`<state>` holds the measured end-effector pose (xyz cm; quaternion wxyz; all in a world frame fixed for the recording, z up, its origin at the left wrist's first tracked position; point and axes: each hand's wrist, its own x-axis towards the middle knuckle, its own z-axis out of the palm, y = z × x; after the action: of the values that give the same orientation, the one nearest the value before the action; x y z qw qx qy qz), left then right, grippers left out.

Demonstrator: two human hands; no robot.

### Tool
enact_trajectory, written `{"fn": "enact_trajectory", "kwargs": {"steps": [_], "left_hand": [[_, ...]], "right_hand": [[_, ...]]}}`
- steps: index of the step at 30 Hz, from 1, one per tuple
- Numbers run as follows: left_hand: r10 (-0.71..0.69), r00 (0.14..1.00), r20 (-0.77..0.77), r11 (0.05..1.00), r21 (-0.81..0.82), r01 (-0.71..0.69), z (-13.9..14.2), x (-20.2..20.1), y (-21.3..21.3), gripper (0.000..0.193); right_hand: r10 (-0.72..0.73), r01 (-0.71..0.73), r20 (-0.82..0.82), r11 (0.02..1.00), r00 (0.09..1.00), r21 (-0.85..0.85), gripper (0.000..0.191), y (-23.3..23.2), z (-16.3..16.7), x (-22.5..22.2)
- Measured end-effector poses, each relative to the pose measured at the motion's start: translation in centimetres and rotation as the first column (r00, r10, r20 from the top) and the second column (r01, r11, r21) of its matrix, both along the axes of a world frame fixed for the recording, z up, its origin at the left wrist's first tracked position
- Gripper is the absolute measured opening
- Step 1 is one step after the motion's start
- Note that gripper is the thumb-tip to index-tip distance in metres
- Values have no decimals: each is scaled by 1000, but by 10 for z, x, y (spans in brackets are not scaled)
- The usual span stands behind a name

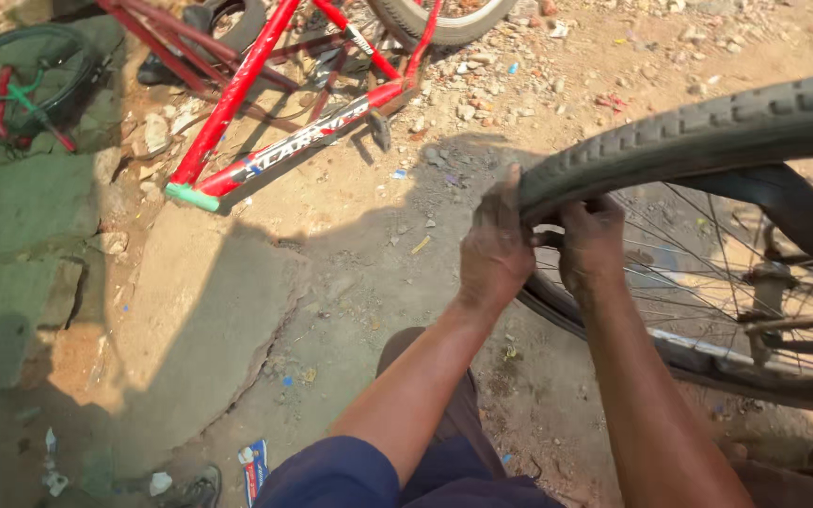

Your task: The person removes the old tire from a bicycle wheel and installs a new tire by hand. They pry the tire off the rim, remove the inner tube, then fit the new tire onto the rim and press it into place.

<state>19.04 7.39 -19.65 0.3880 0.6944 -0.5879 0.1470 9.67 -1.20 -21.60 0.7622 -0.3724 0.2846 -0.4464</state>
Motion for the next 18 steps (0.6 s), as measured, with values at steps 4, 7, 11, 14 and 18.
{"fn": "enact_trajectory", "kwargs": {"steps": [4, 7, 11, 14, 18], "left_hand": [[-17, 1000, -17, 1000, 15, 17, 4, 5, 4, 93], [-50, 999, 21, 999, 22, 49, 4, 11, 9, 91], [-83, 995, 47, 995, 62, 80, -1, 16, 9, 87], [-95, 994, -61, 988, 112, 101, -4, 16, 10, 69], [-119, 991, -54, 985, 121, 125, -4, 13, 11, 60]], "right_hand": [[-76, 76, -17, 997, 997, 19, 22, 5, 16, 5], [-212, 214, 35, 972, 977, -95, 27, 29, 14, 22], [-545, 520, 6, 796, 838, -310, 36, 67, 7, 34], [-508, 462, 0, 784, 862, -414, 31, 75, 11, 30], [-512, 505, 11, 843, 859, -183, 40, 71, 24, 30]]}}
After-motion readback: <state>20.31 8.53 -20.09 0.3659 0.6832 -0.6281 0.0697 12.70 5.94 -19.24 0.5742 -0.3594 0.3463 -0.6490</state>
